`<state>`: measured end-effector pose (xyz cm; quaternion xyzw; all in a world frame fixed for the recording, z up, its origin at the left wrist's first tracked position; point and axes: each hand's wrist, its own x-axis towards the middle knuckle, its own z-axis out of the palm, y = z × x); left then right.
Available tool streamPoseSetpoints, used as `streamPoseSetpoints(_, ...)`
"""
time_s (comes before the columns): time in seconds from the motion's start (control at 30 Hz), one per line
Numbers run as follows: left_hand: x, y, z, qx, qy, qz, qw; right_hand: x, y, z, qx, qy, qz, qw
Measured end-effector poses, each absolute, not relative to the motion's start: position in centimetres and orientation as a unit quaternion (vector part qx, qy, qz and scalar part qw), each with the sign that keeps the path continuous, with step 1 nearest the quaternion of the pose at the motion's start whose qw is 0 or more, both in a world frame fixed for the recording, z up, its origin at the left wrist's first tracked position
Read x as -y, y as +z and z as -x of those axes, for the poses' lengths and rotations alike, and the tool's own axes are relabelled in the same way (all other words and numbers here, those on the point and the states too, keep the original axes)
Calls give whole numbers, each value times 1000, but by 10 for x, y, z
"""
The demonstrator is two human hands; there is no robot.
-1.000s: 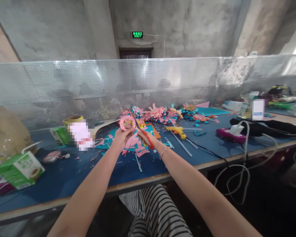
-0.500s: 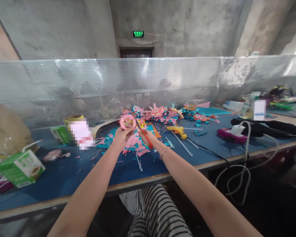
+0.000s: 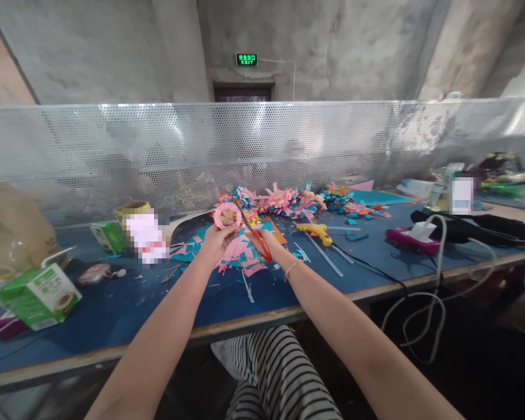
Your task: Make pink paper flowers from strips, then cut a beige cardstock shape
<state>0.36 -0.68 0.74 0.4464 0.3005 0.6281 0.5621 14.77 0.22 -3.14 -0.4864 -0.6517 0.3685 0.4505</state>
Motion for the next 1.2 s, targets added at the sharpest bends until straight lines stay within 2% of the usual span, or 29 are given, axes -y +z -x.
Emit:
streamPoseSetpoints(0.13, 4, 6, -2, -303, 629, -446, 560, -2, -29, -149, 636, 377, 483, 470)
streamPoseSetpoints(0.37, 4, 6, -1, -343, 606, -464, 548, 2, -16, -152, 520, 499, 488, 492)
streamPoseSetpoints(0.6, 6, 2, -1, -360, 534, -547, 535, -2, -17, -155, 555, 433, 414, 577)
streamPoseSetpoints(0.73, 7, 1, -1, -371, 518, -573, 515, -6, -18, -153, 519, 471, 386, 599)
streamPoseSetpoints(0.97, 3, -1, -2, -363, 569, -558, 483, -4, -18, -148, 503, 466, 357, 635)
streamPoseSetpoints(1.2, -7, -3, 4, -347, 650, -517, 435, -15, -25, -159, 554, 406, 424, 590)
